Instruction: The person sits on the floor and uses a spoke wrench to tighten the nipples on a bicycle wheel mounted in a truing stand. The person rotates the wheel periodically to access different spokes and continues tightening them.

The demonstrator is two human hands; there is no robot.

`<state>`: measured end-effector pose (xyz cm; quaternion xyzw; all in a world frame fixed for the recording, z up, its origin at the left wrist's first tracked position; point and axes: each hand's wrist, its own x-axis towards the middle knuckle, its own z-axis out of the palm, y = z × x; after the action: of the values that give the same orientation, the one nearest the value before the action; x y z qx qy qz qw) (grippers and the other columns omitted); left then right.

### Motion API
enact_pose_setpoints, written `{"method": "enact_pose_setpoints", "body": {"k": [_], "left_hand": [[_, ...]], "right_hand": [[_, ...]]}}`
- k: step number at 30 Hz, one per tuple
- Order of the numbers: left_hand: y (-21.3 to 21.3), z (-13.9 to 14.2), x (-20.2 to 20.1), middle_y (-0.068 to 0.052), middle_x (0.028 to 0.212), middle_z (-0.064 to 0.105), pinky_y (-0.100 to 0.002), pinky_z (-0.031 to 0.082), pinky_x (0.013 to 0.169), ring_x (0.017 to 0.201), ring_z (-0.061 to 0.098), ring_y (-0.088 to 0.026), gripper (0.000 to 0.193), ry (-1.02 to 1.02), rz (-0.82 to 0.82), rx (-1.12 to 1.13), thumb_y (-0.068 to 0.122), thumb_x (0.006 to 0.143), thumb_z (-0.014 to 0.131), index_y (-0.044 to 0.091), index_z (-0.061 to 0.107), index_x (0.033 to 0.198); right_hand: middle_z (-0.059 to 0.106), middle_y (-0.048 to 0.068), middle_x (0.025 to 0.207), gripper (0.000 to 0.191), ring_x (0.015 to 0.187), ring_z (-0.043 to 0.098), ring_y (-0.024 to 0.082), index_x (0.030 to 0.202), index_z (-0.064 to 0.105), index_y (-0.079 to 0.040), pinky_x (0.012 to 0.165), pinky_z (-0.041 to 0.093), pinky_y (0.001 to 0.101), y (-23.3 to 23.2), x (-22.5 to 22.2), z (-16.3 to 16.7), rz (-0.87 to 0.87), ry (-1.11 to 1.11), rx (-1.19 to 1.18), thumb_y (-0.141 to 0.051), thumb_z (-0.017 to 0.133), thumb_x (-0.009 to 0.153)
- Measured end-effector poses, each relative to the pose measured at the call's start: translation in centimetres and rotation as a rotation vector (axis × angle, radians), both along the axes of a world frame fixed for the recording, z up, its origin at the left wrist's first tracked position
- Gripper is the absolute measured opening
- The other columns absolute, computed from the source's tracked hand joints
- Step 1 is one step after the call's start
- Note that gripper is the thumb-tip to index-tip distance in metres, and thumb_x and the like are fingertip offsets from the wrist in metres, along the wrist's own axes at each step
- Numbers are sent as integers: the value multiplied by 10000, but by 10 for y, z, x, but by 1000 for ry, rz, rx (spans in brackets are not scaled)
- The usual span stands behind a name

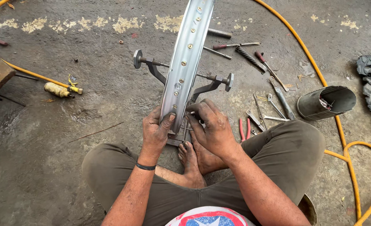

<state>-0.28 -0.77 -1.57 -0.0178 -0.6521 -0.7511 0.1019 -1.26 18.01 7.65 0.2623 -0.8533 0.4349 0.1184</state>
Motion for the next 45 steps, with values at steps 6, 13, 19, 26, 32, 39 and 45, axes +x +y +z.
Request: {"method": "enact_pose_setpoints", "body": {"k": [6, 13, 19, 26, 32, 39, 45], "left_hand": [[9, 6, 0, -77, 1065, 748, -281, 569, 799, 959, 690, -116, 415, 70, 40, 70, 344, 963, 763, 26, 726, 1228], [9, 18, -1, -66, 1107, 740, -267, 571, 791, 979, 689, -112, 409, 95, 95, -76, 374, 995, 707, 19, 739, 1194], [11, 11, 2, -66, 1168, 711, -268, 531, 760, 949, 640, -104, 384, 122, 88, -77, 373, 1025, 700, 2, 748, 1110], [11, 7, 3, -51, 1098, 728, -257, 551, 817, 989, 654, -86, 464, 104, 99, -108, 389, 1009, 706, 15, 691, 1284], [14, 5, 5, -15, 969, 727, -250, 547, 757, 895, 650, -67, 425, 96, 113, -85, 371, 1025, 704, 40, 702, 1291], [13, 6, 9, 22, 864, 621, -245, 465, 657, 785, 553, -49, 344, 100, 122, -146, 387, 1042, 694, 57, 753, 1119], [11, 16, 10, 7, 993, 693, -236, 501, 744, 886, 599, -56, 392, 104, 85, -124, 403, 1031, 702, 34, 735, 1159]], "right_hand": [[645, 102, 931, 147, 854, 686, 305, 965, 677, -48, 693, 563, 428, 8, 2, -4, 21, -46, 190, -123, 760, 871], [683, 110, 905, 135, 844, 691, 364, 954, 676, -61, 689, 548, 480, -8, 2, -36, -5, -125, 245, -113, 766, 867], [658, 165, 990, 293, 807, 670, 400, 1070, 636, -10, 642, 548, 485, -28, -2, -61, 69, -35, 120, -54, 717, 791], [607, 86, 890, 172, 854, 622, 317, 976, 698, -91, 731, 496, 455, 6, -1, -1, -43, 198, 304, -153, 778, 837], [644, 84, 913, 146, 926, 650, 317, 917, 664, -80, 803, 493, 465, 2, 10, 11, -1, 150, 338, -172, 756, 852], [726, 103, 838, 147, 736, 706, 351, 994, 672, -61, 643, 540, 464, -13, 7, -44, -15, -116, 176, -151, 726, 891], [699, 84, 762, 154, 695, 701, 300, 973, 696, -106, 657, 554, 442, -10, -7, -45, -45, -190, 275, -222, 762, 896]]}}
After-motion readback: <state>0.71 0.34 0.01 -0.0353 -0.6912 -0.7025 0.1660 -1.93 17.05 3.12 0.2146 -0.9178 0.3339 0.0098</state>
